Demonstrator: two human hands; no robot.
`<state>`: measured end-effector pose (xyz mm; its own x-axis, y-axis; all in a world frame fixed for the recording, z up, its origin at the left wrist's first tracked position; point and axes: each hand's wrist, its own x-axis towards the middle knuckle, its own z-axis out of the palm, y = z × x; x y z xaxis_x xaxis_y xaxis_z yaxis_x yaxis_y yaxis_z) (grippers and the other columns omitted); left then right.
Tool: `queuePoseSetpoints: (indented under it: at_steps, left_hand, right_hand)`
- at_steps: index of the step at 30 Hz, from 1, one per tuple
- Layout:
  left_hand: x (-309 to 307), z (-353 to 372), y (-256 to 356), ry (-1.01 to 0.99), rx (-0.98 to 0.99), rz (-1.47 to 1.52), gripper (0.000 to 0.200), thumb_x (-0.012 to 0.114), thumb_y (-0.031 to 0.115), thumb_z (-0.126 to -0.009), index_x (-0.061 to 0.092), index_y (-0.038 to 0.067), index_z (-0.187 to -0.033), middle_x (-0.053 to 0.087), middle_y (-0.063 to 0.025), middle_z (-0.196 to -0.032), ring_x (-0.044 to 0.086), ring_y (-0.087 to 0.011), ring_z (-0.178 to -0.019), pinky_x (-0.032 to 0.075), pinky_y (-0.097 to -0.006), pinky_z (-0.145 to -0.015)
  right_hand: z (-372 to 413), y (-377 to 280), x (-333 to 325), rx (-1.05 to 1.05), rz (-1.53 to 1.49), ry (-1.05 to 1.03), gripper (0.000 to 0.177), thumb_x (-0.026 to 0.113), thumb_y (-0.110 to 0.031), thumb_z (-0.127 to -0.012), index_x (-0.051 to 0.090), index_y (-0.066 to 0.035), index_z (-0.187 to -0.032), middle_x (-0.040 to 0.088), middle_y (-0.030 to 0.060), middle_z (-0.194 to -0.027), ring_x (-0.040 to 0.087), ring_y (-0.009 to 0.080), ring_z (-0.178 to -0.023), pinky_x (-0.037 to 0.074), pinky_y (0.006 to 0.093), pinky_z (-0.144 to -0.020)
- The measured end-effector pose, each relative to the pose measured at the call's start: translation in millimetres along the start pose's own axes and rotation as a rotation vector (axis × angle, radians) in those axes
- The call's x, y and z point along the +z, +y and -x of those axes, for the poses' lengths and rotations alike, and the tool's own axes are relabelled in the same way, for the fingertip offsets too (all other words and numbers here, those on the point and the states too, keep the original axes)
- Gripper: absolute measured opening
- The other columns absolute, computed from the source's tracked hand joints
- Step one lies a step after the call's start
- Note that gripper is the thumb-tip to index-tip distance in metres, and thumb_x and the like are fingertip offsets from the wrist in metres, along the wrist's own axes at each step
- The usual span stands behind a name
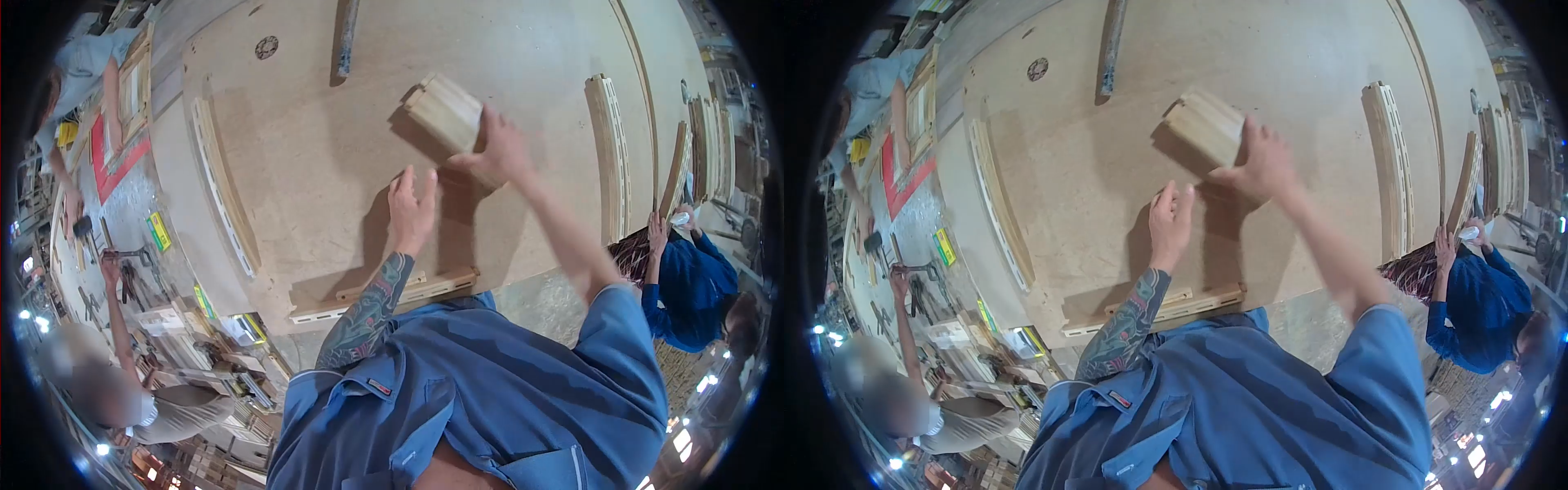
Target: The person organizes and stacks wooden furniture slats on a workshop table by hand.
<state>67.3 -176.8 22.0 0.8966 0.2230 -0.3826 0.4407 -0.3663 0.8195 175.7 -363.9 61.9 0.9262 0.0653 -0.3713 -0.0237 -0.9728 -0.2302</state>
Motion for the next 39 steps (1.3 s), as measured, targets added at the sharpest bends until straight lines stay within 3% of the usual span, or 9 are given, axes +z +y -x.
queuePoseSetpoints:
  at_steps: [3, 6, 14, 18, 25, 28, 30, 36, 39]
  left_hand:
    - [-11.7, 6.0, -7.7, 0.082, -0.158, 0.235, 0.058, 0.060, 0.046, -0.095, 0.059, -0.003, -0.127, 0.060, -0.0258, -0.118, 0.054, -0.0392, -0.117, 0.044, -0.0452, -0.099]
    - [-34.1, 2.9, -44.1, 0.294, -0.140, 0.192, 0.058, 0.061, 0.045, -0.094, 0.060, -0.005, -0.123, 0.062, -0.0262, -0.114, 0.058, -0.0398, -0.112, 0.045, -0.0458, -0.097]
    - [-104.4, 7.2, -75.3, 0.286, 0.002, 0.396, 0.052, 0.079, 0.035, -0.079, 0.063, -0.003, -0.111, 0.071, -0.0145, -0.097, 0.069, -0.0259, -0.085, 0.054, -0.0370, -0.079]
    - [-172.5, -8.7, -118.8, 0.254, -0.073, -0.103, 0.064, 0.078, 0.042, -0.077, 0.060, -0.001, -0.121, 0.062, -0.0201, -0.120, 0.058, -0.0339, -0.114, 0.047, -0.0453, -0.096]
    - [-132.4, 11.4, -89.2, 0.414, -0.062, -0.259, 0.078, 0.076, 0.041, -0.076, 0.048, -0.001, -0.135, 0.053, -0.0227, -0.129, 0.052, -0.0395, -0.120, 0.042, -0.0495, -0.102]
    - [-111.7, 11.9, -82.6, 0.467, 0.026, -0.276, 0.071, 0.075, 0.035, -0.076, 0.051, -0.002, -0.131, 0.054, -0.0224, -0.125, 0.053, -0.0399, -0.117, 0.042, -0.0492, -0.101]
    - [-125.7, 5.6, -100.3, 0.475, 0.056, -0.015, 0.068, 0.076, 0.033, -0.075, 0.053, -0.002, -0.129, 0.055, -0.0223, -0.123, 0.053, -0.0398, -0.115, 0.043, -0.0477, -0.100]
    - [-131.2, 6.0, -108.7, 0.576, 0.128, -0.336, 0.064, 0.078, 0.033, -0.077, 0.057, -0.003, -0.126, 0.058, -0.0220, -0.120, 0.053, -0.0382, -0.115, 0.043, -0.0453, -0.099]
    - [-151.0, 3.3, -103.6, 0.582, -0.064, -0.064, 0.060, 0.078, 0.033, -0.078, 0.061, -0.002, -0.124, 0.059, -0.0215, -0.120, 0.051, -0.0376, -0.118, 0.042, -0.0466, -0.100]
  right_hand:
    - [57.5, -63.3, 57.1, -0.004, -0.273, 0.002, 0.084, 0.063, -0.055, -0.090, 0.032, -0.004, -0.149, 0.058, 0.0281, -0.117, 0.056, 0.0429, -0.111, 0.048, 0.0503, -0.091]
    - [93.5, -115.8, 113.4, -0.024, -0.433, 0.239, 0.077, 0.062, -0.052, -0.091, 0.039, -0.001, -0.144, 0.058, 0.0239, -0.112, 0.058, 0.0412, -0.103, 0.049, 0.0492, -0.088]
    - [109.3, -154.3, 109.4, 0.149, -0.506, 0.237, 0.074, 0.071, -0.043, -0.083, 0.046, 0.001, -0.137, 0.058, 0.0239, -0.124, 0.057, 0.0393, -0.116, 0.047, 0.0477, -0.096]
    - [92.0, -139.1, 85.5, 0.215, -0.574, 0.075, 0.063, 0.078, -0.036, -0.074, 0.058, 0.002, -0.119, 0.065, 0.0213, -0.115, 0.062, 0.0369, -0.110, 0.050, 0.0440, -0.093]
    - [80.2, -103.9, 106.4, 0.240, -0.515, 0.234, 0.046, 0.076, -0.038, -0.074, 0.067, 0.002, -0.095, 0.070, 0.0212, -0.093, 0.068, 0.0346, -0.085, 0.053, 0.0432, -0.078]
    - [83.4, -119.5, 120.7, 0.112, -0.688, 0.451, 0.045, 0.074, -0.031, -0.072, 0.066, 0.001, -0.102, 0.066, 0.0207, -0.101, 0.064, 0.0345, -0.093, 0.050, 0.0447, -0.084]
    - [86.4, -100.5, 104.7, 0.204, -0.714, 0.363, 0.048, 0.074, -0.031, -0.072, 0.065, 0.001, -0.107, 0.065, 0.0197, -0.101, 0.062, 0.0350, -0.095, 0.049, 0.0445, -0.086]
    - [84.2, -91.5, 121.4, 0.247, -0.546, 0.424, 0.054, 0.075, -0.035, -0.076, 0.063, -0.001, -0.116, 0.061, 0.0171, -0.106, 0.057, 0.0347, -0.107, 0.046, 0.0448, -0.092]
    - [78.8, -69.3, 116.5, 0.271, -0.703, 0.364, 0.051, 0.075, -0.037, -0.077, 0.065, -0.001, -0.111, 0.063, 0.0161, -0.102, 0.058, 0.0339, -0.104, 0.046, 0.0450, -0.091]
